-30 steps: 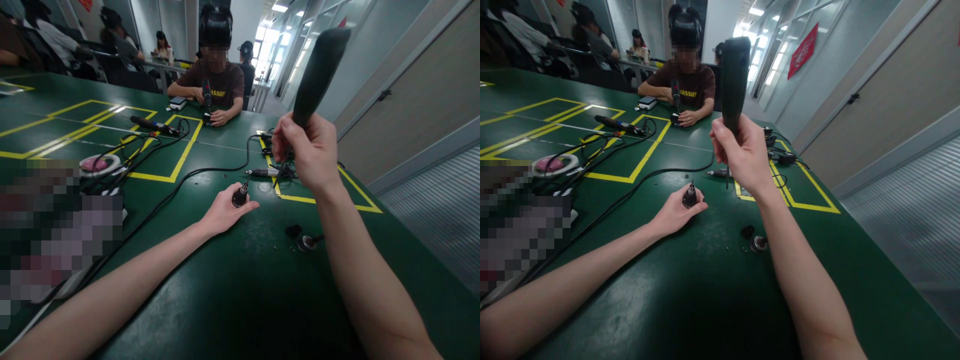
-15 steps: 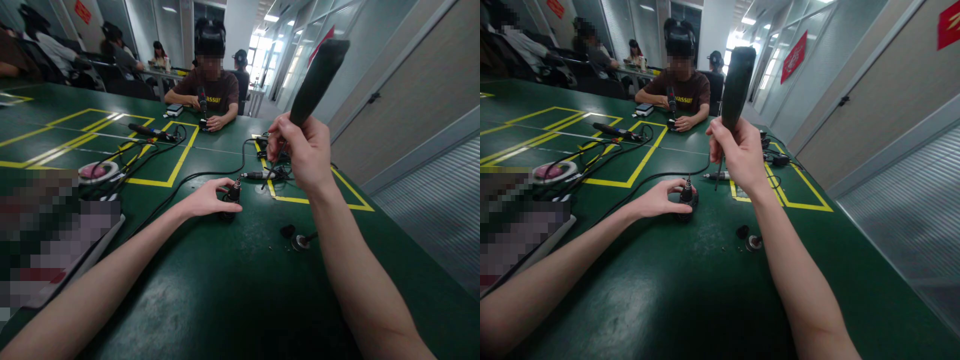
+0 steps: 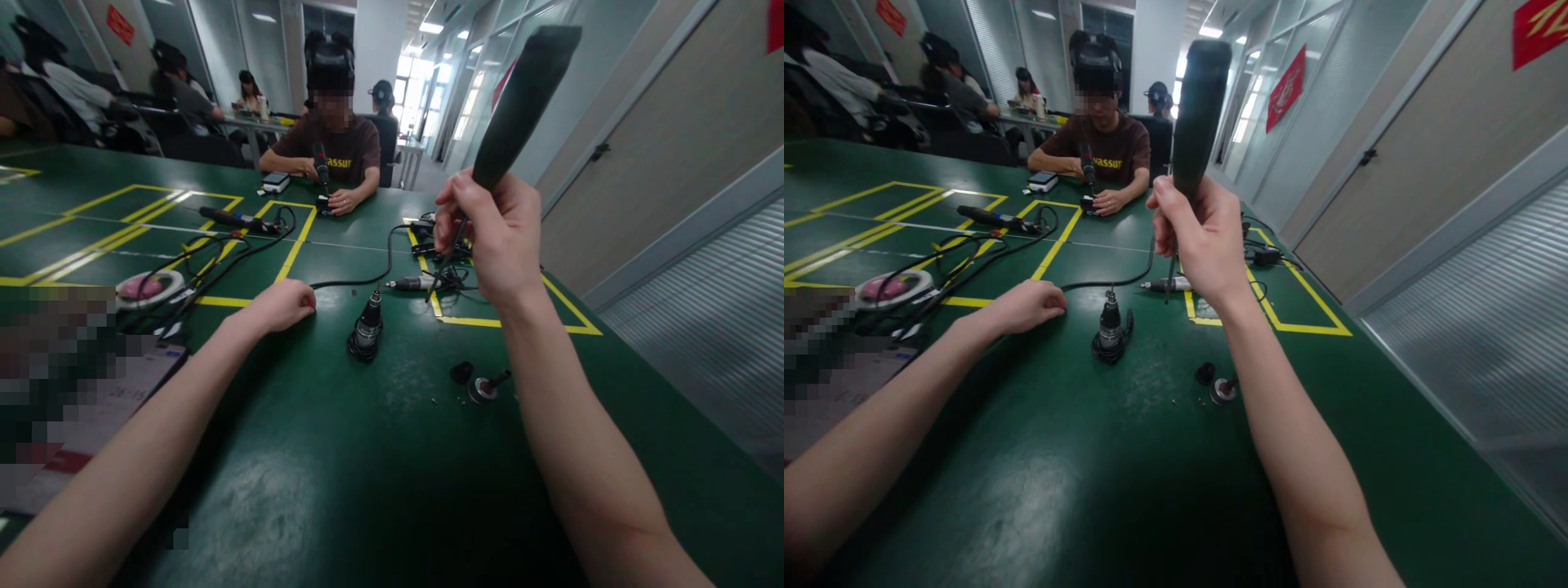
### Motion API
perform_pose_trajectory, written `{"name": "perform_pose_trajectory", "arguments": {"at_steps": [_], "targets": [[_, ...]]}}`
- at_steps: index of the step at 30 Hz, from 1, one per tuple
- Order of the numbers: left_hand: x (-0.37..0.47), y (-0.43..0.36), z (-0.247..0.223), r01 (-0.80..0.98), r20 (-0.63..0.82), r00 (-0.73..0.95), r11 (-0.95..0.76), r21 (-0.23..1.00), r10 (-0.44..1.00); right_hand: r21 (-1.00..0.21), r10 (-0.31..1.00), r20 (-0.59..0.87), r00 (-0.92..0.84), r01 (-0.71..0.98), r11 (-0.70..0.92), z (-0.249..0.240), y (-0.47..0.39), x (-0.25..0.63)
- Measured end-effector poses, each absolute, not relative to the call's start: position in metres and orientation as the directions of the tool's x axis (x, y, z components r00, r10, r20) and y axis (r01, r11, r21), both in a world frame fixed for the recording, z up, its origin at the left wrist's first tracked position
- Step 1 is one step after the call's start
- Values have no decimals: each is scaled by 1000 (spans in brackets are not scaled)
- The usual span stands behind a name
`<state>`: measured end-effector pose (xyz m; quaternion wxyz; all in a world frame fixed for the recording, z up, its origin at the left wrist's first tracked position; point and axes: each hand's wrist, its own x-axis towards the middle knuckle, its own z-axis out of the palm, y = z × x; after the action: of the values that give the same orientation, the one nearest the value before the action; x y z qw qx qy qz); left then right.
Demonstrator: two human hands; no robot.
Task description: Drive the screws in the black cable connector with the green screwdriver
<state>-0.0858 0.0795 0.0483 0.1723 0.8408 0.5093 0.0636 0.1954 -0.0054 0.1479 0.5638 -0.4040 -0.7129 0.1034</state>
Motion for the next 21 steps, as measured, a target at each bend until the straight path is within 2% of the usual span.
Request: {"name": "perform_pose_trajectory", "arguments": {"at_steps": [5, 8, 11, 14, 15, 17, 19, 21], "targets": [[-81, 77, 52, 871, -92, 417, -369, 325, 904, -604, 673, 738, -44, 402, 688, 149, -7, 196], [-77, 68, 64, 873, -269, 459, -372, 317, 847, -616, 661, 750, -23, 341, 710, 149, -6, 195], [-63, 44, 75, 871, -577, 489, -329, 364, 654, -621, 646, 763, -4, 272, 735, 151, -7, 193], [-41, 13, 81, 827, -707, 563, -288, 484, 428, -627, 639, 769, 20, 217, 748, 155, -10, 189], [-34, 5, 82, 800, -717, 600, -287, 527, 354, -624, 631, 775, 29, 196, 757, 157, -11, 188], [-20, -8, 80, 745, -685, 666, -283, 604, 296, -601, 601, 798, 49, 149, 786, 159, -14, 186], [-10, -14, 75, 682, -605, 730, -299, 667, 318, -580, 578, 814, 60, 133, 804, 161, -18, 185], [-5, -16, 69, 653, -563, 757, -332, 681, 333, -581, 578, 813, 71, 169, 796, 162, -21, 184]]}}
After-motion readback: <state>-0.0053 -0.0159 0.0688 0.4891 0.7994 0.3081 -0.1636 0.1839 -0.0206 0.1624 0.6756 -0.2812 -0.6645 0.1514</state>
